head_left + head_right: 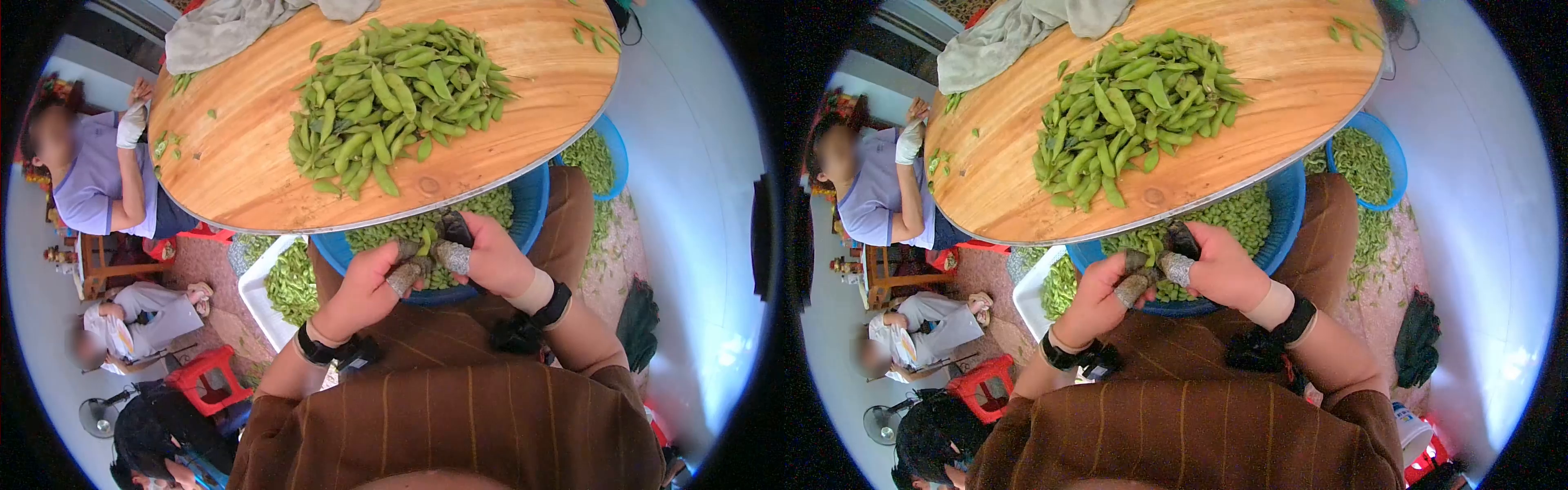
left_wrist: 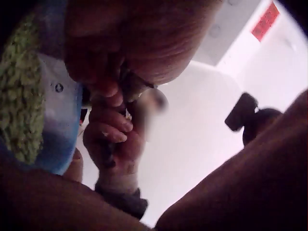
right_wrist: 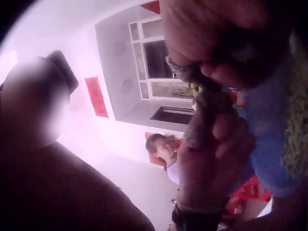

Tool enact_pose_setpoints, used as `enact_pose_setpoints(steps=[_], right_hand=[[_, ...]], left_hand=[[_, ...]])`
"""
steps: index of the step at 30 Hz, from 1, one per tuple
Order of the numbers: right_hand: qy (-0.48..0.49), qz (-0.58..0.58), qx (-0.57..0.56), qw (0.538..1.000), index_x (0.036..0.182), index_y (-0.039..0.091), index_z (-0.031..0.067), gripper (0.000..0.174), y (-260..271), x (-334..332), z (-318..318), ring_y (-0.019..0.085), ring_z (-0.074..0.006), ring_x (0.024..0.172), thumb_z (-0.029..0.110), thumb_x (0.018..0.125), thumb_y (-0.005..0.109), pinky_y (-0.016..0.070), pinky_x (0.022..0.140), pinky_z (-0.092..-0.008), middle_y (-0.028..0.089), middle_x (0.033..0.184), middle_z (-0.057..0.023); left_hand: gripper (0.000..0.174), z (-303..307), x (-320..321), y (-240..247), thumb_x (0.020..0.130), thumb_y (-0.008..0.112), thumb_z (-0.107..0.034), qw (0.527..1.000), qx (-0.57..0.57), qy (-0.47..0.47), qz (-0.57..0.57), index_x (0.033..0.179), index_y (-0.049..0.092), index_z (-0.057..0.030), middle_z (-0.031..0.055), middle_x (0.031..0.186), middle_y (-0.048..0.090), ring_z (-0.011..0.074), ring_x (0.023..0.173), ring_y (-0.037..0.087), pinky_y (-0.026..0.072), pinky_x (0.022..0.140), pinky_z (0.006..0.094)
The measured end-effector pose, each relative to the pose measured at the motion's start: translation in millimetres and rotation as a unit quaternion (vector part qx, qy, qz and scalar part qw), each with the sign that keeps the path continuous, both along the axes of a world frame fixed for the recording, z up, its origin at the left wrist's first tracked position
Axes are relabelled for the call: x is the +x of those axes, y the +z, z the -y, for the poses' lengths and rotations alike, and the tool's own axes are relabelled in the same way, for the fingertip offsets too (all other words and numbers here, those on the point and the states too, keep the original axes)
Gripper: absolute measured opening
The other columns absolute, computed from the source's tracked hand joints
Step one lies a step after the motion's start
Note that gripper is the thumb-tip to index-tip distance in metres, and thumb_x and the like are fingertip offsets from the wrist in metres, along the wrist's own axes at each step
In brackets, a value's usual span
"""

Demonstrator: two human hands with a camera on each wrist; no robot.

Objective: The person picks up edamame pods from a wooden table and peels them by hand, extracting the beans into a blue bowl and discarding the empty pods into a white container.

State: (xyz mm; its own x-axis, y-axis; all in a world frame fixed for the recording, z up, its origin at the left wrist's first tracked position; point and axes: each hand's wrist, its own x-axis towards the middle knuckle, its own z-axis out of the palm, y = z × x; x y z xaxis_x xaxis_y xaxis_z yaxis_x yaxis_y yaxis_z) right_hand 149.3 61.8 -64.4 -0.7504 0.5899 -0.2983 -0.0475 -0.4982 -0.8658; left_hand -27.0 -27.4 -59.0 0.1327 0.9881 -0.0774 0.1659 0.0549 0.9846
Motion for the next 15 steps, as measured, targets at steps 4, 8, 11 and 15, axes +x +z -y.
enact_pose_setpoints(steps=[4,8,11,15], right_hand=[[0.021,-0.024,-0.014,0.999,0.097,0.056,0.004,0.02,3,0,1,0.047,-0.0054,0.051,0.016,0.083,0.064,0.0389,0.046,-0.0223,0.053,0.069,0.0023],[-0.02,0.056,0.227,0.972,0.092,0.055,0.0,0.022,-8,-2,0,0.054,-0.0188,0.056,0.016,0.08,0.066,0.0438,0.053,-0.0331,0.055,0.067,-0.0067],[-0.079,0.202,0.482,0.849,0.084,0.052,-0.0015,0.021,5,6,4,0.056,-0.0353,0.065,0.014,0.078,0.065,0.0445,0.06,-0.0409,0.054,0.069,-0.0169],[-0.01,0.156,0.493,0.856,0.081,0.048,-0.0009,0.02,22,1,8,0.057,-0.0337,0.062,0.013,0.08,0.062,0.0444,0.055,-0.0391,0.054,0.069,-0.0182]], left_hand=[[0.023,2,-8,12,0.095,0.048,-0.023,0.908,-0.227,0.04,0.35,0.1,0.055,-0.0023,0.0052,0.069,0.056,0.0103,0.054,0.046,0.0376,0.049,0.0214],[0.018,3,-11,8,0.094,0.046,-0.017,0.879,-0.246,0.049,0.405,0.096,0.057,-0.0024,0.0058,0.068,0.059,0.0112,0.055,0.05,0.0382,0.048,0.0227],[0.017,1,-10,7,0.093,0.048,-0.015,0.972,-0.174,0.112,0.108,0.091,0.058,-0.002,0.0037,0.064,0.057,0.0111,0.055,0.052,0.039,0.048,0.0254],[0.008,1,-3,11,0.085,0.052,-0.006,0.986,0.018,0.05,-0.161,0.081,0.057,-0.0025,0.005,0.061,0.058,0.0167,0.054,0.056,0.0438,0.051,0.0289]])
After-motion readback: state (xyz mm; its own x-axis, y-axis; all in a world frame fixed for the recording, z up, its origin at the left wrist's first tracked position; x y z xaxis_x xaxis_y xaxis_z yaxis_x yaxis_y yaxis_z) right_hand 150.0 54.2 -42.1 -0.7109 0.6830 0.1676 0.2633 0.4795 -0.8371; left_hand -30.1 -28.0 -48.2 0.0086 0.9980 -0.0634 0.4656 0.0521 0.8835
